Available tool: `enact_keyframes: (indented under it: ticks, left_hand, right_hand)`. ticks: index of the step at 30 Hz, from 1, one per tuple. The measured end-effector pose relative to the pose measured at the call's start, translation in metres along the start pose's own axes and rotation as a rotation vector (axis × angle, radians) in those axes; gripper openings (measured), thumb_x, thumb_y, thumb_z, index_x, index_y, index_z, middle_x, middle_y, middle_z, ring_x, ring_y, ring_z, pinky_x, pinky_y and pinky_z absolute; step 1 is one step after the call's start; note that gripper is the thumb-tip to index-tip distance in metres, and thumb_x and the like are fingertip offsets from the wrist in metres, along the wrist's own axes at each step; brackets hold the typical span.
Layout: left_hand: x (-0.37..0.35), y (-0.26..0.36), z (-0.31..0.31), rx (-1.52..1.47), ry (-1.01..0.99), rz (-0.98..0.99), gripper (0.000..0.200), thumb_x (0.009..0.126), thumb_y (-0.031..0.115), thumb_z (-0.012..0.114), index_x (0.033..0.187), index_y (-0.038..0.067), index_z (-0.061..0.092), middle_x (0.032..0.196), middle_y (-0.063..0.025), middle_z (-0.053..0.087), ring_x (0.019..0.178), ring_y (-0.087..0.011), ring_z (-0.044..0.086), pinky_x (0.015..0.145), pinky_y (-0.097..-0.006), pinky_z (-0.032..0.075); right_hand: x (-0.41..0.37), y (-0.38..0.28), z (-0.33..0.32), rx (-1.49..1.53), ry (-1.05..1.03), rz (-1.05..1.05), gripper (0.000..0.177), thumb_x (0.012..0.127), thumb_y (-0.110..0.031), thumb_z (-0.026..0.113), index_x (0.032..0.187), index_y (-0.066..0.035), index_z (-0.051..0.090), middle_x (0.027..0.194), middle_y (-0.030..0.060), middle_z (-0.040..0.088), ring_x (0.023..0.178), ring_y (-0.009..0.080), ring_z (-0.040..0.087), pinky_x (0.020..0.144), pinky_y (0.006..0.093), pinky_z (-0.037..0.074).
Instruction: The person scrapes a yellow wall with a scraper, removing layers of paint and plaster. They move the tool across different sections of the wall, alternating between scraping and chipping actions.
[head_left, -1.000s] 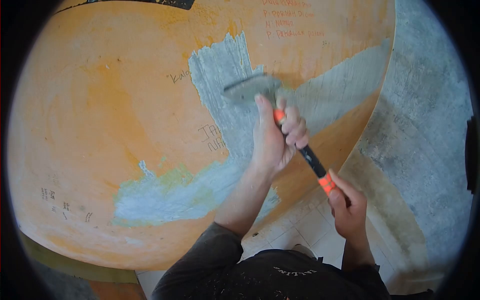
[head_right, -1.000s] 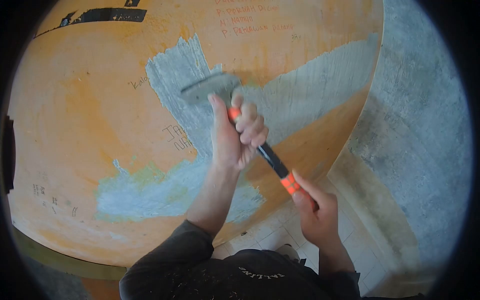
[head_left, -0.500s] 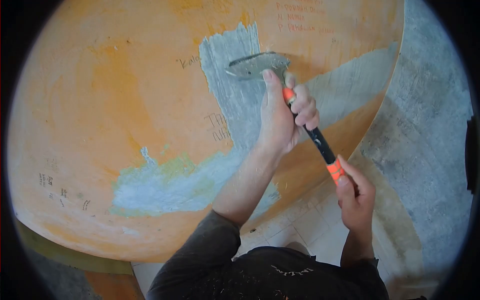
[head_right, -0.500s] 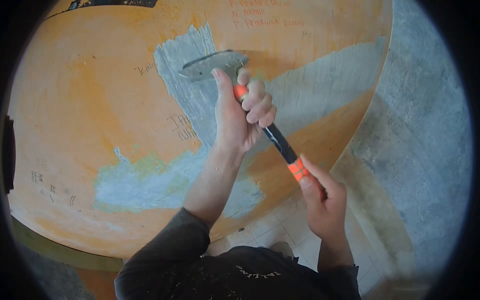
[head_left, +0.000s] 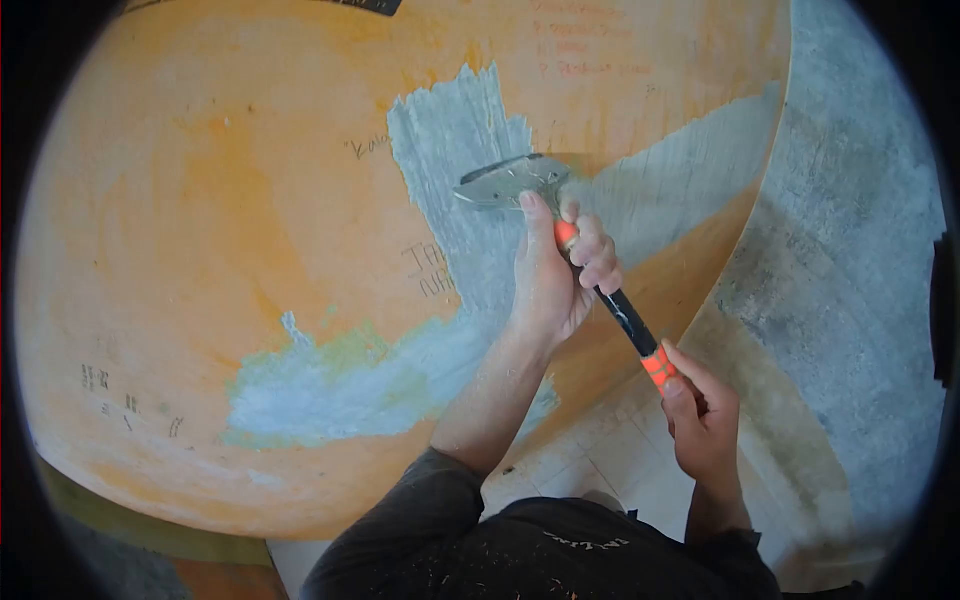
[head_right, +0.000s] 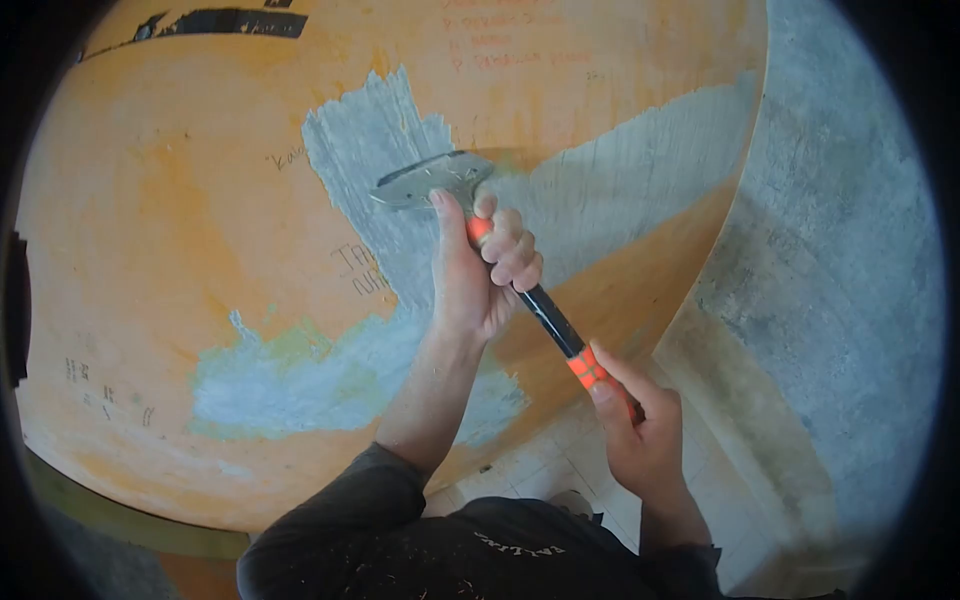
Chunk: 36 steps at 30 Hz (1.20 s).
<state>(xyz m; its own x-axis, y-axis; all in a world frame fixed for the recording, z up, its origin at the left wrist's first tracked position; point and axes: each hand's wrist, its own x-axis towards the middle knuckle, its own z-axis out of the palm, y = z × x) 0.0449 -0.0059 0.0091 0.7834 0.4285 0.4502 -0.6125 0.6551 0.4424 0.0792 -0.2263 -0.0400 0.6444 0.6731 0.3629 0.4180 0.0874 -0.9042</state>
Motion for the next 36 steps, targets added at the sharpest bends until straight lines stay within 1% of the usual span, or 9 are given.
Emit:
enact_keyframes:
  ticks: [5, 11, 13, 15, 20, 24, 28, 32, 36]
  left_hand:
    - [0.024, 0.008, 0.025, 0.018, -0.083, 0.13, 0.048, 0.099, 0.061, 0.03, 0.09, 0.017, 0.046, 0.06, 0.0057, 0.032, 0.045, -0.0058, 0.031, 0.042, -0.0224, 0.031]
    - [0.015, 0.009, 0.017, 0.073, -0.002, 0.052, 0.046, 0.099, 0.061, 0.03, 0.09, 0.017, 0.043, 0.06, 0.0057, 0.031, 0.045, -0.0063, 0.03, 0.042, -0.0243, 0.03]
    - [0.02, 0.011, 0.027, 0.093, -0.001, 0.068, 0.046, 0.099, 0.06, 0.03, 0.09, 0.017, 0.042, 0.061, 0.006, 0.03, 0.046, -0.0063, 0.029, 0.042, -0.0242, 0.03]
    - [0.018, 0.008, 0.029, 0.063, 0.055, 0.109, 0.047, 0.099, 0.061, 0.03, 0.089, 0.016, 0.042, 0.061, 0.0062, 0.03, 0.046, -0.0063, 0.029, 0.042, -0.0242, 0.03]
    - [0.016, 0.012, 0.012, 0.055, -0.046, 0.059, 0.048, 0.099, 0.062, 0.03, 0.09, 0.016, 0.042, 0.061, 0.0059, 0.031, 0.046, -0.0065, 0.03, 0.044, -0.0243, 0.03]
    - [0.022, 0.017, 0.031, 0.077, 0.011, 0.089, 0.048, 0.099, 0.062, 0.03, 0.092, 0.017, 0.044, 0.062, 0.0055, 0.033, 0.048, -0.0069, 0.033, 0.047, -0.0244, 0.033]
    - [0.004, 0.01, 0.016, 0.044, 0.002, 0.018, 0.047, 0.099, 0.061, 0.031, 0.092, 0.016, 0.043, 0.063, 0.0053, 0.032, 0.05, -0.0074, 0.033, 0.048, -0.0242, 0.033]
    - [0.029, 0.023, 0.05, 0.11, 0.037, 0.117, 0.047, 0.099, 0.061, 0.032, 0.092, 0.016, 0.042, 0.063, 0.0052, 0.031, 0.049, -0.0076, 0.03, 0.048, -0.0245, 0.032]
    - [0.004, 0.011, 0.028, 0.078, 0.071, 0.061, 0.046, 0.099, 0.06, 0.033, 0.09, 0.015, 0.042, 0.062, 0.0053, 0.031, 0.049, -0.0076, 0.03, 0.047, -0.0249, 0.032]
  right_hand:
    - [0.022, -0.029, -0.004, 0.022, 0.063, -0.085, 0.035, 0.095, -0.014, 0.058, 0.126, 0.002, 0.061, 0.072, -0.0015, 0.056, 0.062, 0.0035, 0.041, 0.056, 0.0211, 0.034]
    - [0.014, -0.014, 0.006, 0.035, 0.055, -0.052, 0.036, 0.096, -0.015, 0.058, 0.127, 0.003, 0.06, 0.069, -0.0033, 0.05, 0.063, 0.0029, 0.042, 0.055, 0.0217, 0.034]
    - [0.019, -0.024, -0.002, 0.029, 0.025, 0.01, 0.036, 0.096, -0.015, 0.058, 0.127, 0.003, 0.06, 0.072, -0.0032, 0.053, 0.064, 0.0029, 0.042, 0.056, 0.0208, 0.035]
    - [0.018, -0.023, -0.003, -0.04, 0.019, -0.06, 0.036, 0.096, -0.015, 0.058, 0.127, 0.003, 0.06, 0.075, -0.0018, 0.056, 0.065, 0.0033, 0.043, 0.058, 0.0208, 0.037]
    - [0.02, -0.005, 0.012, -0.019, 0.047, -0.202, 0.035, 0.097, -0.014, 0.056, 0.128, 0.002, 0.059, 0.086, 0.0034, 0.064, 0.071, 0.004, 0.047, 0.065, 0.0195, 0.04]
    - [0.022, -0.026, -0.004, -0.009, -0.001, -0.047, 0.035, 0.097, -0.014, 0.055, 0.128, 0.004, 0.059, 0.088, 0.0046, 0.064, 0.071, 0.004, 0.048, 0.065, 0.0196, 0.04]
    - [0.009, -0.015, 0.001, -0.044, -0.015, -0.097, 0.035, 0.098, -0.015, 0.056, 0.129, 0.001, 0.059, 0.074, -0.0019, 0.054, 0.063, 0.0033, 0.041, 0.055, 0.022, 0.034]
    - [0.029, -0.046, -0.008, 0.024, 0.005, -0.041, 0.036, 0.098, -0.017, 0.055, 0.13, 0.001, 0.058, 0.068, -0.0021, 0.045, 0.062, 0.0037, 0.039, 0.054, 0.0215, 0.032]
    - [0.011, -0.029, -0.007, -0.12, -0.057, -0.101, 0.036, 0.098, -0.017, 0.055, 0.13, 0.002, 0.058, 0.07, -0.0017, 0.045, 0.062, 0.0047, 0.04, 0.055, 0.0223, 0.034]
